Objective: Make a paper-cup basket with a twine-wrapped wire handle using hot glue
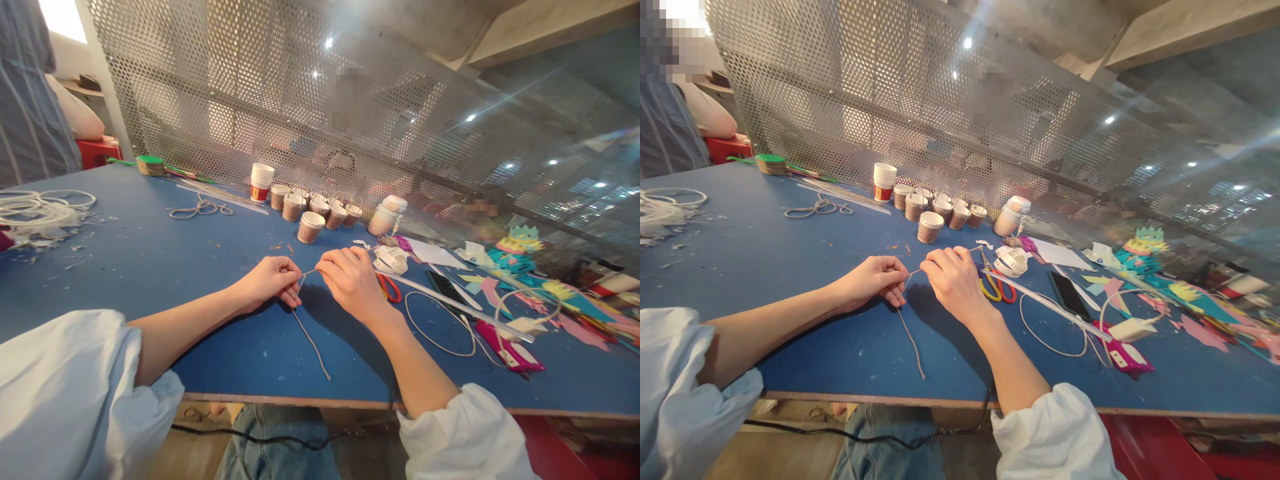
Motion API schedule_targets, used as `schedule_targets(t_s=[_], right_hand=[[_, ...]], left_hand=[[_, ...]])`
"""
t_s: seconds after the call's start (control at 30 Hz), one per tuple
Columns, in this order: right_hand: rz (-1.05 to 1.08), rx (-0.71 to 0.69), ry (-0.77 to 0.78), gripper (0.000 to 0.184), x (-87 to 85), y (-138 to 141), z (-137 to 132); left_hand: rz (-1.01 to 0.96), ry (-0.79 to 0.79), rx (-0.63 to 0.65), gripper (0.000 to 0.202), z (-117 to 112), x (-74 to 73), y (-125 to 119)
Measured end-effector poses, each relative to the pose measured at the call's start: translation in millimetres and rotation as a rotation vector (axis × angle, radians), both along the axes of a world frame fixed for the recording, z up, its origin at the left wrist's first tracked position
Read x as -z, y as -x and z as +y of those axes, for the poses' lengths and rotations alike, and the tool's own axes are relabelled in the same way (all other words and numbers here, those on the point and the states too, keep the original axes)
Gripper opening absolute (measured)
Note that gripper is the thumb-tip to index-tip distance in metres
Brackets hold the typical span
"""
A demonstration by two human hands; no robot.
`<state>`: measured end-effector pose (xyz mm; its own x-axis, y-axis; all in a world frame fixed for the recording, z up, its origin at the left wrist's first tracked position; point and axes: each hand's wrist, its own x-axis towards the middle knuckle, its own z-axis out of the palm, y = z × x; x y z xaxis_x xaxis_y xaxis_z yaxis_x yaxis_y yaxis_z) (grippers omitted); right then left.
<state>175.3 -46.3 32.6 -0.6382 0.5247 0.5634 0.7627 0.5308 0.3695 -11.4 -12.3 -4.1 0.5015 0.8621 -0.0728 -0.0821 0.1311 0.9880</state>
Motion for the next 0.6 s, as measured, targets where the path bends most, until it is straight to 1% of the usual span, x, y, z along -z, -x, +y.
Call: schedule_targets(t_s=[0.23,0.43,0.6], right_hand=[[0.012,-0.005,0.000,0.015,-0.4,0.4,-0.5],[-0.027,-0.004,0.005,0.018,-1.5,0.7,-1.6],[-0.023,-0.025,-0.028,0.017,-2.3,1.3,-2.4]], left_hand=[[0.004,0.002,0.008,0.009,-2.1,-2.9,-0.4],[0.000,0.000,0.027,0.008,-2.9,-0.6,0.1],[0.004,0.013,0.019,0.007,-2.7,-0.8,0.2]])
